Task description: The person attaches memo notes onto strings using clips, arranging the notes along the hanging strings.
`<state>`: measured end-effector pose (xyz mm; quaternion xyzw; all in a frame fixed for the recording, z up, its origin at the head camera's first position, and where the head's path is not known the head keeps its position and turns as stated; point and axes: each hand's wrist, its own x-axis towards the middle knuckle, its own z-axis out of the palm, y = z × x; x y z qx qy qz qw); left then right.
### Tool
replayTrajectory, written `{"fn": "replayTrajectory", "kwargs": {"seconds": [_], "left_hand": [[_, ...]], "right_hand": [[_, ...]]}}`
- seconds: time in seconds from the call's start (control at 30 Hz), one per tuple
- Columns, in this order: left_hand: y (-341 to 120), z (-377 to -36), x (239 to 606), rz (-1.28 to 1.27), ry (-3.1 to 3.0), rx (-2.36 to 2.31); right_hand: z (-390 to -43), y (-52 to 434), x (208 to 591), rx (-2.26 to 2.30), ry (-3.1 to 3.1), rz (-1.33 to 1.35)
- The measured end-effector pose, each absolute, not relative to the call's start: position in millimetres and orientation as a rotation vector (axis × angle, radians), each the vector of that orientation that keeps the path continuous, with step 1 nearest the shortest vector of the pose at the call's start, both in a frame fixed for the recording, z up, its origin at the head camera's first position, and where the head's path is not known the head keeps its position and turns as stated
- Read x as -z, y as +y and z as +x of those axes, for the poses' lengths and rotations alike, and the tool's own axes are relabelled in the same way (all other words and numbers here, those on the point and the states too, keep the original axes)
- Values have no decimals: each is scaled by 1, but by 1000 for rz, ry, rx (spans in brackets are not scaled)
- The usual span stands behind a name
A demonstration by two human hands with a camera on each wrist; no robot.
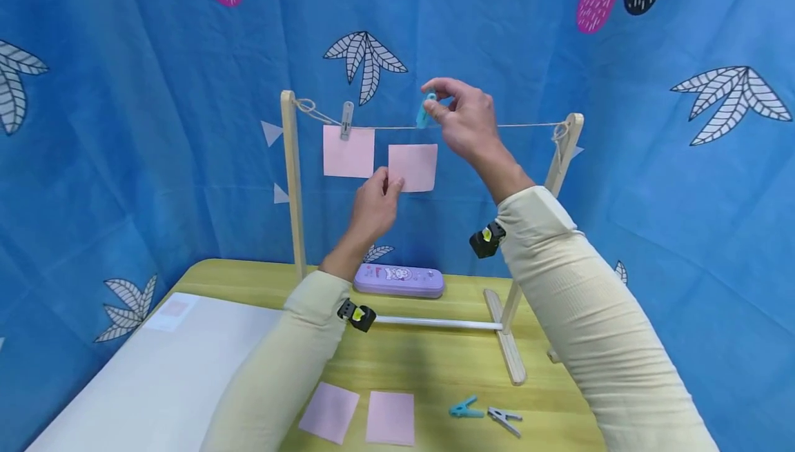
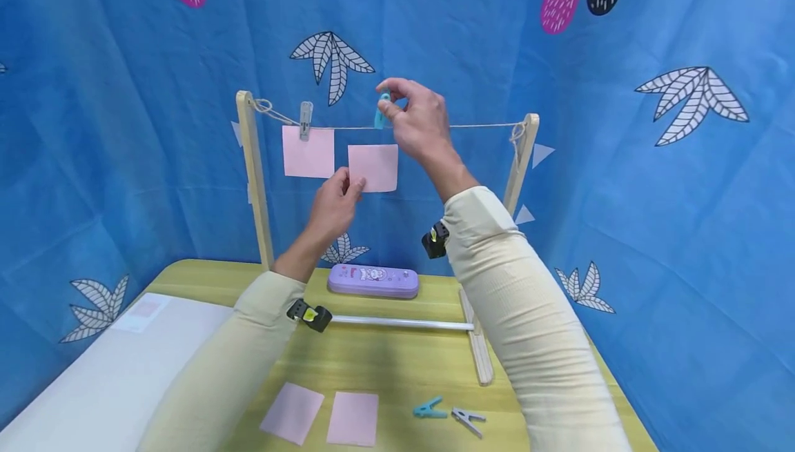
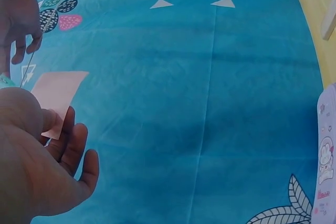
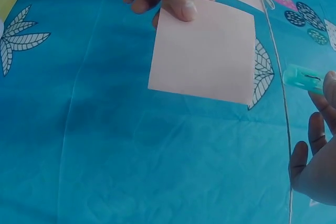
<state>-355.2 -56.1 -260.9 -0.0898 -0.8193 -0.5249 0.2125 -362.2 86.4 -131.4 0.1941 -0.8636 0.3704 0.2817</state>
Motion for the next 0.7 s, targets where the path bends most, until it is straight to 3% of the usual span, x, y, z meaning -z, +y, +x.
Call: {"fn": "replayTrajectory", "kwargs": {"seconds": [0.7], "left_hand": [[-55,-363,254,-268,-2228,1662]], "right_hand": [[-370,74,128,-915,-2474,531]]}}
